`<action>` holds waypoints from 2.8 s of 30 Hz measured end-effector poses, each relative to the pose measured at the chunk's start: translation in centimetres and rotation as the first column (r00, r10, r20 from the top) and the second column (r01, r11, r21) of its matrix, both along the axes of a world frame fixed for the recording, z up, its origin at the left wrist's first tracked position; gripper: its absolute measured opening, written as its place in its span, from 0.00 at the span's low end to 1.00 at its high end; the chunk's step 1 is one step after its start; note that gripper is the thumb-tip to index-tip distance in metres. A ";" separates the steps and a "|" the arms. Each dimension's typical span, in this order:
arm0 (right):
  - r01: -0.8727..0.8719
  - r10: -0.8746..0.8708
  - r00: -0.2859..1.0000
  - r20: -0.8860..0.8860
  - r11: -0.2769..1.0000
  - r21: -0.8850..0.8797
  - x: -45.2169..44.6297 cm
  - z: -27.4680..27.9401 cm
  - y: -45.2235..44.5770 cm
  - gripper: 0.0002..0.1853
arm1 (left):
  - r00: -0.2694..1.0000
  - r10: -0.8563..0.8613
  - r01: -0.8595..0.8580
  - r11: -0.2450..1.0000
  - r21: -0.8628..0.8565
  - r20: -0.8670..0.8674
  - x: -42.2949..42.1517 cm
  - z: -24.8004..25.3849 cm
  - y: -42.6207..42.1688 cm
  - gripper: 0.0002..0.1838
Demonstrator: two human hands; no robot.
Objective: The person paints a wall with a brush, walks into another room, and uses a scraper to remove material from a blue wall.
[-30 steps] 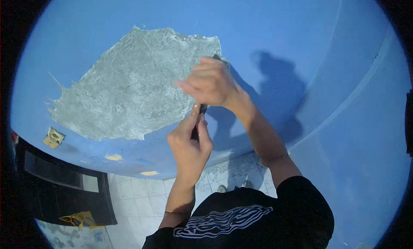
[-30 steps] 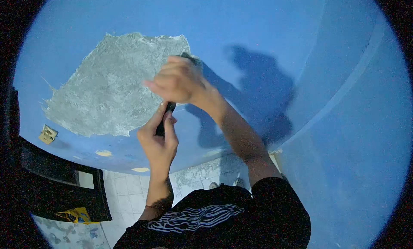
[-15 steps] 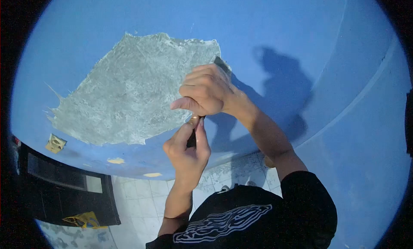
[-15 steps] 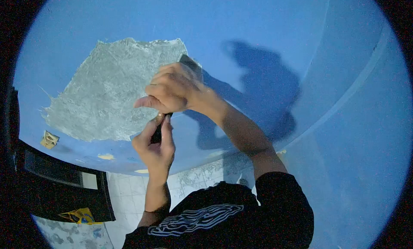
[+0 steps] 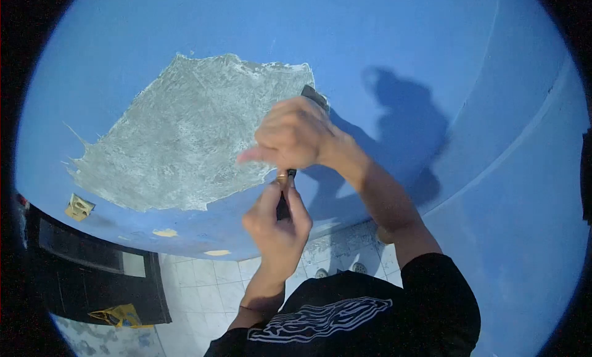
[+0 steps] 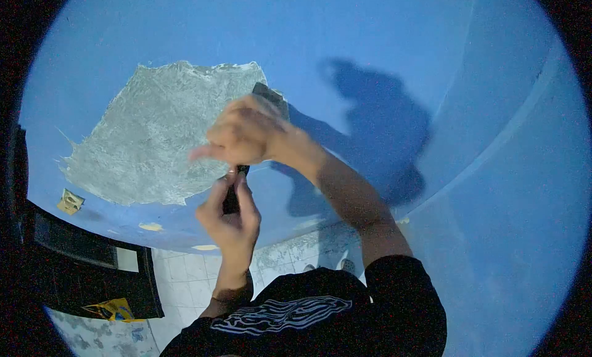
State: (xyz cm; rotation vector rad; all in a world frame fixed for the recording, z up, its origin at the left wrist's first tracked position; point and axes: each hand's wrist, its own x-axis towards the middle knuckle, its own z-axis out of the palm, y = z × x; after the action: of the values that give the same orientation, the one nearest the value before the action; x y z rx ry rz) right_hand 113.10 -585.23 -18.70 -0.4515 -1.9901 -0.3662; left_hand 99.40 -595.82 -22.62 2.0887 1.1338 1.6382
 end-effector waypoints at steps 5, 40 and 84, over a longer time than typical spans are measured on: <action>-0.065 0.064 0.998 -0.020 0.996 -0.058 -1.2 -0.2 -1.0 0.30 | 1.000 -0.012 0.012 0.999 -0.030 0.007 -1.3 0.6 -1.0 0.05; -0.085 0.099 0.990 -0.102 0.987 0.135 -0.3 0.2 -1.7 0.28 | 0.994 -0.032 0.046 0.991 0.125 -0.108 -0.2 1.6 -0.4 0.06; 0.080 -0.072 0.992 -0.108 0.994 0.076 2.4 -1.7 -0.2 0.32 | 0.969 -0.121 0.135 0.990 0.049 -0.213 0.6 2.2 2.9 0.03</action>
State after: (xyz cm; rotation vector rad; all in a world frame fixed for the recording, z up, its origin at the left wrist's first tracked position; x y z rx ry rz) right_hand 115.52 -585.40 -20.36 -0.4866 -1.8532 -0.4592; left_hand 100.03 -592.95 -20.37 2.3676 0.9934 1.4393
